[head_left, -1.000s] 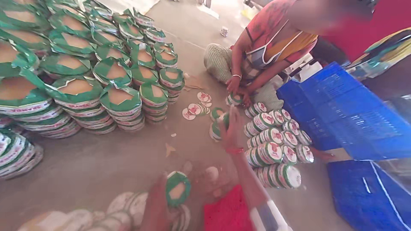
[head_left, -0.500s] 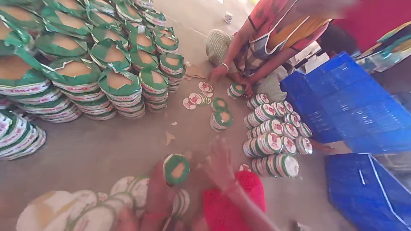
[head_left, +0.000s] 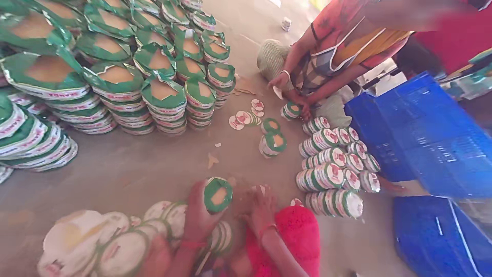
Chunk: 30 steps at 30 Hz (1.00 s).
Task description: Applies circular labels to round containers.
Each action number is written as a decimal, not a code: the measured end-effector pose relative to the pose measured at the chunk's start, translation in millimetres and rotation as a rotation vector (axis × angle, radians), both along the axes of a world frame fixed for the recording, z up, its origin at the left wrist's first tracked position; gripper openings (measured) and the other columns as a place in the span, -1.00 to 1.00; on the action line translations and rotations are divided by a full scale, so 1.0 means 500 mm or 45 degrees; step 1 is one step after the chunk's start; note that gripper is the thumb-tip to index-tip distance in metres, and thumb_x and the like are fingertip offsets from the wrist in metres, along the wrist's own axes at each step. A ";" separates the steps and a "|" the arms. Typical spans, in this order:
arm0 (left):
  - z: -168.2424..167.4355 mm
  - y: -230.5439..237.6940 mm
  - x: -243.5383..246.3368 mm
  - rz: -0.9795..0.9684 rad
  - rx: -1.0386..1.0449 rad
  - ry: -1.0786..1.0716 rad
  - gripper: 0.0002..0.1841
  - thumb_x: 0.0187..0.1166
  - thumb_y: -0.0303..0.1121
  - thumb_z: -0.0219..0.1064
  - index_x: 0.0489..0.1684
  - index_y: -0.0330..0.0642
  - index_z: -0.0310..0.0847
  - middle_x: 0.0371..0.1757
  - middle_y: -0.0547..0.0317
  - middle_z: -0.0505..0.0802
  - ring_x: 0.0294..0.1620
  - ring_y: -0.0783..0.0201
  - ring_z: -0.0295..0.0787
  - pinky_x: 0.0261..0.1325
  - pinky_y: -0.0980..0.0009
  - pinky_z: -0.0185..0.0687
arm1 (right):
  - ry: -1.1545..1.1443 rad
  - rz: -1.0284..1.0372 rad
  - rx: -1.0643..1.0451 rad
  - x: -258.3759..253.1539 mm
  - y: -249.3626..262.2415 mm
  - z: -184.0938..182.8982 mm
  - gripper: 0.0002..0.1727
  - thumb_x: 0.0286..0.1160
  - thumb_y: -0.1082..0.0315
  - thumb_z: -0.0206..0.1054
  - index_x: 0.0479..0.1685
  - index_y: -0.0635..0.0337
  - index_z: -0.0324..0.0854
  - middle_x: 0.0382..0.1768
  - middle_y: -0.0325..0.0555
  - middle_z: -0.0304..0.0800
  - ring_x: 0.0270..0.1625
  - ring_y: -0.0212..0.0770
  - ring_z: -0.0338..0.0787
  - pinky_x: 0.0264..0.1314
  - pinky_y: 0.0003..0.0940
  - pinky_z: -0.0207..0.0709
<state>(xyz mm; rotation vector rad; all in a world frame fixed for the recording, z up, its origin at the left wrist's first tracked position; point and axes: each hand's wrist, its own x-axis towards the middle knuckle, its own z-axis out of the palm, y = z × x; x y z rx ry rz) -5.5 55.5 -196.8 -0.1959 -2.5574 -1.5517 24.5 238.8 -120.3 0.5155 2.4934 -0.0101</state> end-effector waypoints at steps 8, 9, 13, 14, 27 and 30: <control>0.006 -0.003 0.001 0.067 0.118 -0.002 0.17 -0.11 -0.03 0.76 0.64 -0.48 0.29 0.55 -0.38 0.58 0.55 -0.23 0.56 0.55 -0.06 0.52 | 0.683 -0.039 -0.629 0.020 -0.002 0.011 -0.29 0.10 -0.08 0.66 0.25 0.18 0.73 0.65 0.29 0.37 0.82 0.37 0.07 0.78 0.34 0.03; 0.006 -0.003 0.005 0.060 0.128 -0.027 0.19 -0.12 -0.05 0.78 0.65 -0.50 0.26 0.55 -0.41 0.57 0.55 -0.24 0.56 0.54 -0.07 0.52 | 0.834 -0.038 -0.782 0.015 -0.011 0.009 -0.29 0.11 -0.14 0.62 0.21 0.17 0.75 0.63 0.29 0.41 0.78 0.37 0.15 0.75 0.31 0.12; 0.011 -0.007 0.006 0.026 0.160 -0.185 0.23 -0.13 -0.07 0.81 0.70 -0.43 0.17 0.57 -0.39 0.54 0.56 -0.18 0.54 0.55 -0.07 0.51 | 0.987 0.233 -0.766 -0.045 -0.062 0.004 -0.18 0.37 -0.42 0.23 0.43 0.00 0.71 0.75 0.20 0.29 0.81 0.53 0.01 0.67 0.57 0.01; 0.012 -0.008 0.005 0.027 0.165 -0.196 0.23 -0.13 -0.09 0.81 0.70 -0.44 0.18 0.57 -0.39 0.53 0.57 -0.19 0.52 0.57 -0.07 0.49 | 0.915 0.280 -0.683 -0.054 -0.070 0.004 -0.16 0.39 -0.46 0.18 0.50 -0.07 0.67 0.78 0.12 0.25 0.83 0.52 -0.06 0.70 0.57 -0.05; -0.003 -0.005 0.017 0.115 0.273 -0.144 0.00 0.10 -0.15 0.58 0.64 -0.50 0.27 0.58 -0.40 0.53 0.66 -0.22 0.39 0.72 -0.07 0.25 | 0.622 0.474 -0.584 -0.044 -0.125 0.015 -0.14 0.40 -0.51 0.12 0.68 -0.32 0.48 0.86 -0.19 0.12 0.89 0.40 -0.13 0.77 0.55 -0.32; 0.001 -0.004 0.014 0.124 0.253 -0.122 -0.07 0.12 -0.25 0.59 0.61 -0.50 0.32 0.54 -0.39 0.58 0.61 -0.23 0.45 0.70 -0.07 0.30 | 0.806 0.520 -0.714 -0.034 -0.124 0.007 -0.10 0.39 -0.62 -0.13 0.53 -0.33 0.64 0.80 -0.13 0.27 0.83 0.51 -0.03 0.70 0.61 -0.12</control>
